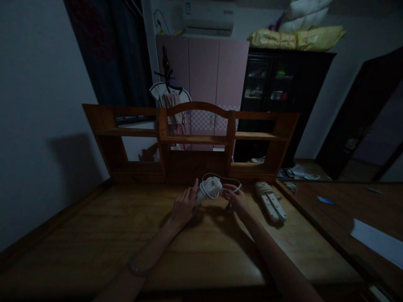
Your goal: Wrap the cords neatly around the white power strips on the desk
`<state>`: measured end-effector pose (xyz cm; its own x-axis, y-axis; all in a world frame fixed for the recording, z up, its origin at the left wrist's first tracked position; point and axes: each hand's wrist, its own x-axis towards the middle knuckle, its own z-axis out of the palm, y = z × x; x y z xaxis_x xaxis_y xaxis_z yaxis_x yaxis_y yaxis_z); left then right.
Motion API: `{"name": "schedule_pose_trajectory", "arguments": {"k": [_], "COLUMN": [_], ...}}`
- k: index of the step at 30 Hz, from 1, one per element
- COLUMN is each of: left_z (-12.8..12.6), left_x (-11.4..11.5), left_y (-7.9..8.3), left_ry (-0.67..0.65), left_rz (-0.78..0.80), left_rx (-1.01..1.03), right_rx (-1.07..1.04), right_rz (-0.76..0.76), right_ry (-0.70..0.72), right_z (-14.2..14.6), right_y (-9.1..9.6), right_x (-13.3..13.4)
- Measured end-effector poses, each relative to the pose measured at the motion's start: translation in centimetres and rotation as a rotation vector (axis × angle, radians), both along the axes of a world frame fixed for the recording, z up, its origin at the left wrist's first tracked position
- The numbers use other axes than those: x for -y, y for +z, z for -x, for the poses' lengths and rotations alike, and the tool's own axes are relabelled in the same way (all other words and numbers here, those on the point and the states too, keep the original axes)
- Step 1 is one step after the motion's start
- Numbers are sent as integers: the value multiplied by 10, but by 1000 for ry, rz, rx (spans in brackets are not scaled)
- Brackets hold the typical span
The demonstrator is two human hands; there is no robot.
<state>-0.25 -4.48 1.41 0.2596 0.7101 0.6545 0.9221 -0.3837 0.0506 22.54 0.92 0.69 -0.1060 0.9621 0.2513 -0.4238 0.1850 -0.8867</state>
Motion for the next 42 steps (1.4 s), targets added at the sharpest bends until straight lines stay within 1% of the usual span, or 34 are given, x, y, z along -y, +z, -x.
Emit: {"name": "schedule_pose_trajectory", "arguments": {"k": [2, 7, 10, 15, 19, 22, 26, 29, 32, 36, 42], "left_z": [-1, -3, -4, -4, -3, -1, 2, 4, 6, 10, 12], "left_x": [0, 2, 2, 3, 2, 0, -2, -4, -9, -15, -12], "left_y": [0, -1, -1, -1, -2, -3, -5, -8, -10, -11, -7], "left_ry": [1, 6, 17, -9, 32, 100, 198, 273, 322, 284, 200], "left_rz": [7, 44, 59, 71, 70, 72, 83, 104, 96, 14, -29], "left_rx": [-38, -103, -133, -165, -147, -104, -31, 33, 158, 347, 456], "right_rx": [-57, -232, -247, -282, -331, -365, -318, -299, -319, -314, -265], "right_rz": [8, 29, 38, 47, 47, 64, 84, 63, 26, 38, 80], "right_ry": [7, 85, 61, 18, 4, 12, 27, 3, -8, 31, 139], "right_z": [-3, -6, -5, -8, -14, -18, -18, -16, -15, -14, -3], "right_y": [1, 6, 8, 7, 6, 9, 17, 20, 18, 9, -1], "right_x": [-3, 0, 4, 4, -1, 0, 7, 12, 9, 1, -2]}}
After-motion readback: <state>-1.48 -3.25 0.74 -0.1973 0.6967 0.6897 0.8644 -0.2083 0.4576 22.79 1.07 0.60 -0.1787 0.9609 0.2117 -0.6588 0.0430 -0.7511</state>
